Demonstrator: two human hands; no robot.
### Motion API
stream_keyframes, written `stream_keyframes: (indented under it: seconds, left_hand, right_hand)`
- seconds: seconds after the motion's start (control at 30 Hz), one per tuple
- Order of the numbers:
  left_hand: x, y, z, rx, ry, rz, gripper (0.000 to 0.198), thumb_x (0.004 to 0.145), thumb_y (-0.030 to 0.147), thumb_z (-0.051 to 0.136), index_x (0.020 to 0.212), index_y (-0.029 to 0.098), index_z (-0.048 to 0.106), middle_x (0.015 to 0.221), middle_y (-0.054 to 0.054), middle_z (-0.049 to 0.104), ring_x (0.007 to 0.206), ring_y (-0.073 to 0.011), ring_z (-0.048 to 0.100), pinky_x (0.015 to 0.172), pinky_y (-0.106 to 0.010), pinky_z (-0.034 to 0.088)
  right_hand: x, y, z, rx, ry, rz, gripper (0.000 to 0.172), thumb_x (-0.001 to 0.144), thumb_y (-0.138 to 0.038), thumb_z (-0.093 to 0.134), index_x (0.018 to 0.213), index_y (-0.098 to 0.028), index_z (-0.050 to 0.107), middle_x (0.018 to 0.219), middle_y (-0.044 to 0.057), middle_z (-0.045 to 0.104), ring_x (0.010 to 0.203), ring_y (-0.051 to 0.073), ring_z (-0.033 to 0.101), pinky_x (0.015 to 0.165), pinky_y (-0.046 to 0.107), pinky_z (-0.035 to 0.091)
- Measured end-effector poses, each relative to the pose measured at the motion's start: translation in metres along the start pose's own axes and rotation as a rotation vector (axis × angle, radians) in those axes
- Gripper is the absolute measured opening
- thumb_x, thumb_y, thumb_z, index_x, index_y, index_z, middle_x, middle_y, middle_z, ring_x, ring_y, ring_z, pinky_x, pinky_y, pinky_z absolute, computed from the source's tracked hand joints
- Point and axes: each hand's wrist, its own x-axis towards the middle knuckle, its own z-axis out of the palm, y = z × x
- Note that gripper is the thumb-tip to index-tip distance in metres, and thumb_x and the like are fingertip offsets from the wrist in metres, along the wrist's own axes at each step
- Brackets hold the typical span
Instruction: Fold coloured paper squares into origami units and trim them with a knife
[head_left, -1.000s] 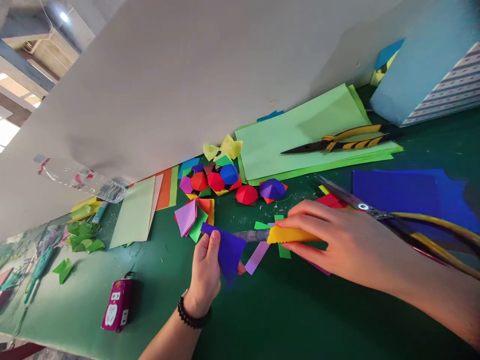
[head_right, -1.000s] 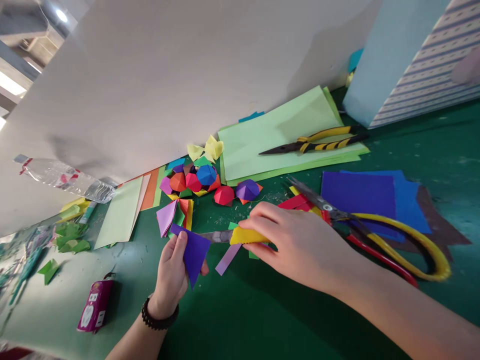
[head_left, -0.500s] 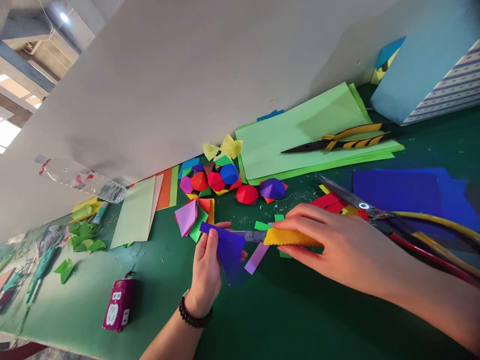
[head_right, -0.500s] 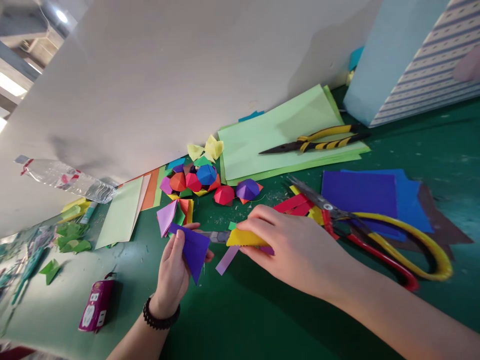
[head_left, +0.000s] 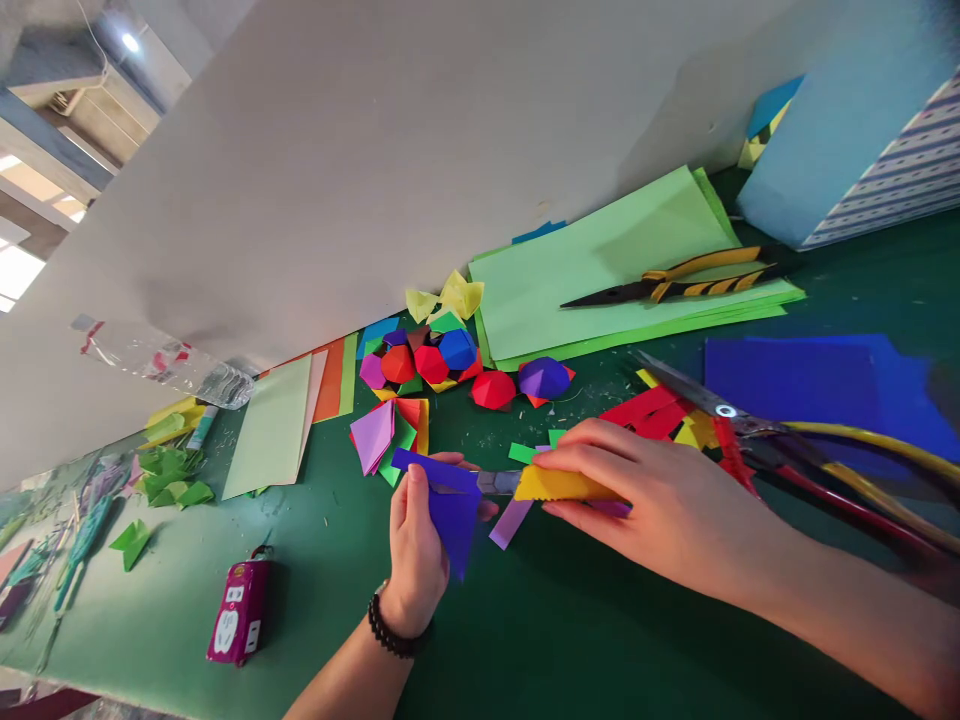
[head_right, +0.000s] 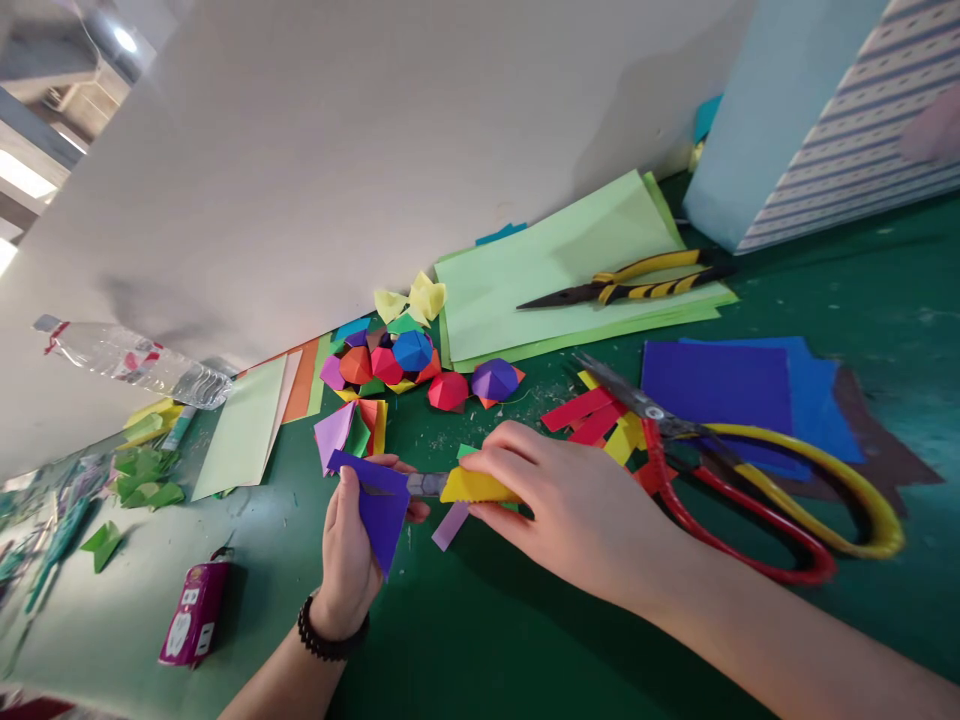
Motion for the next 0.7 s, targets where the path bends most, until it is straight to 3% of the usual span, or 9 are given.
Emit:
stream_keyframes:
  seconds: [0.27,0.43,0.7]
  left_hand:
    - [0.001,0.0,0.002,0.054,0.123,0.069,0.051,0.087,0.063,0.053,0.096,0.015,0.066,0.078,-0.004,0.071,0.041,-0.0105,0.059,0.041,-0.022,0.046]
    - [-0.005,-0.001,0.006,0.08,0.185,0.03,0.059,0.084,0.07,0.051,0.095,0.015,0.067,0.07,-0.002,0.069,0.04,-0.0104,0.056,0.04,-0.022,0.043]
    - [-0.006,-0.006,0.004,0.073,0.088,0.036,0.065,0.082,0.076,0.046,0.094,0.015,0.066,0.059,-0.001,0.066,0.034,-0.0086,0.05,0.036,-0.02,0.035]
  right_hand:
    - [-0.004,-0.001,0.007,-0.014,-0.047,-0.006,0.018,0.094,-0.034,0.053,0.103,-0.022,0.062,0.096,0.003,0.065,0.064,0.015,0.065,0.052,0.027,0.049]
    - [-0.007,-0.01,0.011,0.026,-0.065,-0.013,0.016,0.093,-0.033,0.053,0.103,-0.023,0.061,0.096,0.003,0.066,0.071,0.016,0.068,0.053,0.027,0.051]
    - [-0.004,-0.008,0.013,-0.013,0.019,0.009,0.019,0.095,-0.034,0.051,0.103,-0.021,0.062,0.098,0.004,0.067,0.069,0.016,0.068,0.054,0.027,0.051]
